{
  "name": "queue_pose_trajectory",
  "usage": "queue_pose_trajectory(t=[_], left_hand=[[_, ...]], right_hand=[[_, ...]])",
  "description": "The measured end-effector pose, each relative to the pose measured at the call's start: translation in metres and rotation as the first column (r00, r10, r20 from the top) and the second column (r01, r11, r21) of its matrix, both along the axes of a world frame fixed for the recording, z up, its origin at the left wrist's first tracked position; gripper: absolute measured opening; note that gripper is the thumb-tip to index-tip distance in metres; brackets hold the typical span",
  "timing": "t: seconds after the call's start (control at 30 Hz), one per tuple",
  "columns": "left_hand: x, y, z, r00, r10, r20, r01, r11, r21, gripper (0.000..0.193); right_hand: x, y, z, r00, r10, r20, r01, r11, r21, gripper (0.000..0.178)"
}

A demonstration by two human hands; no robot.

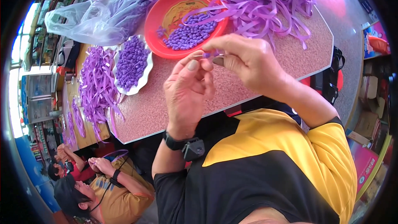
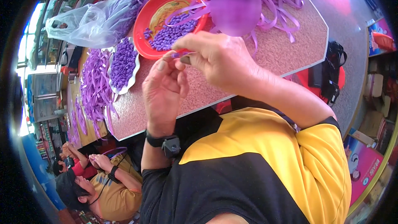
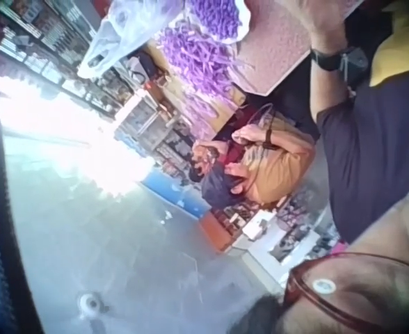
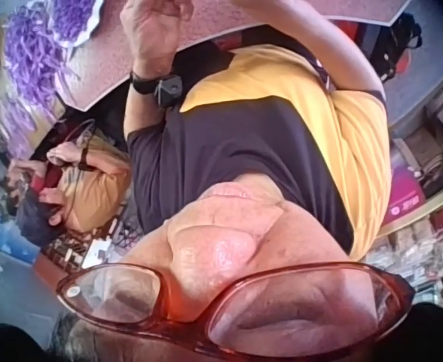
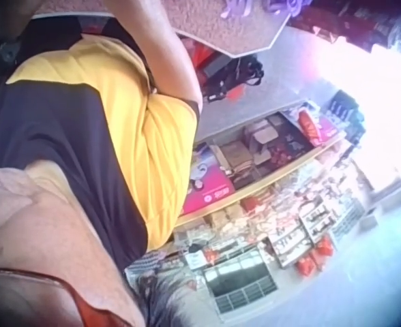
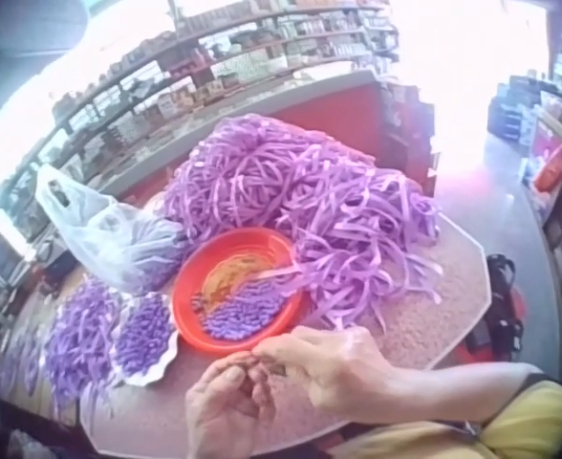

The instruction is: Threading small purple plastic rings or beads onto purple ribbons at a factory workbench.

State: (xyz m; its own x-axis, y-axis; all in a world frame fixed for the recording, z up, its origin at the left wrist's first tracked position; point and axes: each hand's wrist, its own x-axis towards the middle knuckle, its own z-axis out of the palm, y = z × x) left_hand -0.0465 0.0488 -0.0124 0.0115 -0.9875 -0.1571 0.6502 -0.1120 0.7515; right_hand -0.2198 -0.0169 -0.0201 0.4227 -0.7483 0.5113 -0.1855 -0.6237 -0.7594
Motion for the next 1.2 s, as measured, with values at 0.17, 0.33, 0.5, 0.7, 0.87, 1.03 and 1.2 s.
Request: queue_pose_trajectory(t=[0.17, 0.33, 0.5, 0.7, 0.87, 1.03, 1.2], left_hand=[[0.007, -0.006, 0.015, 0.756, -0.081, 0.650, 0.026, 0.995, 0.094, 0.021], [-0.029, -0.033, 0.011, 0.014, 0.167, 0.986, 0.397, 0.904, -0.159, 0.020], [-0.033, -0.059, 0.003, -0.175, 0.366, 0.914, 0.533, 0.816, -0.225, 0.007], [-0.013, -0.036, 0.029, 0.792, -0.108, 0.601, 0.270, 0.945, -0.185, 0.006], [-0.027, -0.043, 0.012, 0.155, 0.110, 0.982, 0.114, 0.985, -0.128, 0.021], [-0.030, -0.061, -0.004, -0.334, 0.194, 0.922, 0.289, 0.953, -0.096, 0.014], [-0.018, -0.042, 0.011, 0.396, 0.132, 0.909, 0.270, 0.929, -0.253, 0.005]], right_hand=[[-0.037, -0.022, 0.009, 0.933, 0.135, 0.333, -0.161, 0.986, 0.052, 0.025], [-0.054, -0.021, 0.006, 0.907, -0.005, 0.421, -0.156, 0.925, 0.346, 0.023], [-0.064, -0.021, 0.002, 0.868, -0.069, 0.492, -0.200, 0.858, 0.473, 0.022], [-0.088, -0.033, 0.008, 0.826, -0.038, 0.563, -0.263, 0.857, 0.444, 0.024], [-0.063, -0.026, 0.020, 0.834, 0.030, 0.552, -0.340, 0.814, 0.470, 0.023], [-0.049, -0.024, 0.024, 0.846, 0.077, 0.528, -0.371, 0.796, 0.478, 0.022], [-0.055, -0.034, 0.024, 0.890, 0.044, 0.455, -0.307, 0.793, 0.526, 0.021]])
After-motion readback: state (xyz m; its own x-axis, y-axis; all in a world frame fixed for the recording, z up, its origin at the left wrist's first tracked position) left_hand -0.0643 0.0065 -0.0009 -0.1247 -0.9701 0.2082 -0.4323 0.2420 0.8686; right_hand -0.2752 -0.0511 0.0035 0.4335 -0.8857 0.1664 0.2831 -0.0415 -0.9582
